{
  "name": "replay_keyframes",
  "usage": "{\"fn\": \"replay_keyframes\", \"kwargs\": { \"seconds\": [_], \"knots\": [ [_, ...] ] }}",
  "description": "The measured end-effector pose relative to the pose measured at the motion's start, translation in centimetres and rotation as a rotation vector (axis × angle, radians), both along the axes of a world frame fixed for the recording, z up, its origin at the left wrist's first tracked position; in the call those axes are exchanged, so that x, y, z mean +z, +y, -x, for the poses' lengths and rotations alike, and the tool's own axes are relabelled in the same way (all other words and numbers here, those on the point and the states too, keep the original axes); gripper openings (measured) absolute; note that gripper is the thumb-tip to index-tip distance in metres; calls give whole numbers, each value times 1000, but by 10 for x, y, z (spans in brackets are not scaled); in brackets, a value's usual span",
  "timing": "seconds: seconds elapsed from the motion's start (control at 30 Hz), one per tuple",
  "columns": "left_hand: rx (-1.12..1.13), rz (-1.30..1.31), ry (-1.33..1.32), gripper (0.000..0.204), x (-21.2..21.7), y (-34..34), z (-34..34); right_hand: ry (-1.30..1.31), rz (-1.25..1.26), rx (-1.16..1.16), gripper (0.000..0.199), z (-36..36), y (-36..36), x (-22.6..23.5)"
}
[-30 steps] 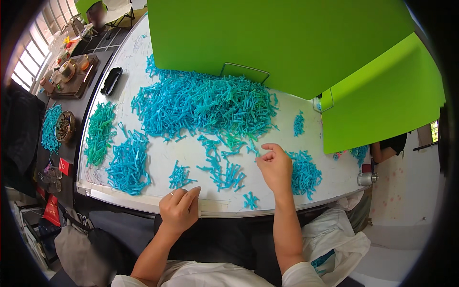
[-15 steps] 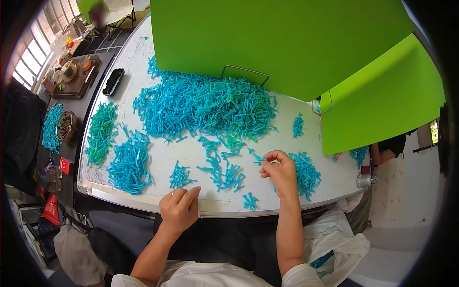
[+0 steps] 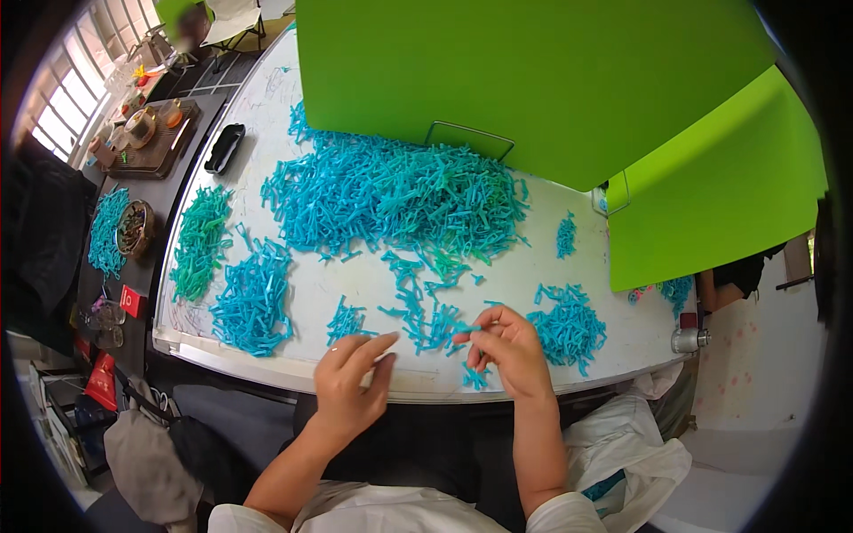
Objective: Sorting and collecting small green plastic parts from a pile of blue shredded filler material on a factory workbench.
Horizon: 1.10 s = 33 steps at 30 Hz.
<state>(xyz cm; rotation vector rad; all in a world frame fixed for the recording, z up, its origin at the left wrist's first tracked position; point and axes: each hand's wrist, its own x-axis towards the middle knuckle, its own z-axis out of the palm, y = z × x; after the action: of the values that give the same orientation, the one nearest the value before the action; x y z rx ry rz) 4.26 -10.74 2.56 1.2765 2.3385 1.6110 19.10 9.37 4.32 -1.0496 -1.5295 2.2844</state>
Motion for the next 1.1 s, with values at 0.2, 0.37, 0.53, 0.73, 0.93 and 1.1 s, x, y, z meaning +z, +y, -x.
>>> {"fn": "replay_keyframes", "kwargs": {
  "seconds": [0.2,0.37,0.53,0.73,0.93,1.1],
  "knots": [
    [-195,-71,-860,23,-6,14,-16,49,31,120,15,-7,-31,1],
    [-140,-207,-1072,8,-31,3,-17,-75,-137,105,23,-6,-53,13],
    [-124,-142,-971,6,-30,-4,-8,-86,-195,78,28,-28,-45,-3],
    [-181,-156,-1005,5,-30,-9,-20,49,-3,109,28,-21,-63,-11],
    [-195,-138,-1071,5,-23,-14,-26,43,209,54,22,-16,-70,-9],
    [-145,-7,-715,11,-21,-9,-21,-87,-157,100,15,-9,-66,-15]
  ]
}}
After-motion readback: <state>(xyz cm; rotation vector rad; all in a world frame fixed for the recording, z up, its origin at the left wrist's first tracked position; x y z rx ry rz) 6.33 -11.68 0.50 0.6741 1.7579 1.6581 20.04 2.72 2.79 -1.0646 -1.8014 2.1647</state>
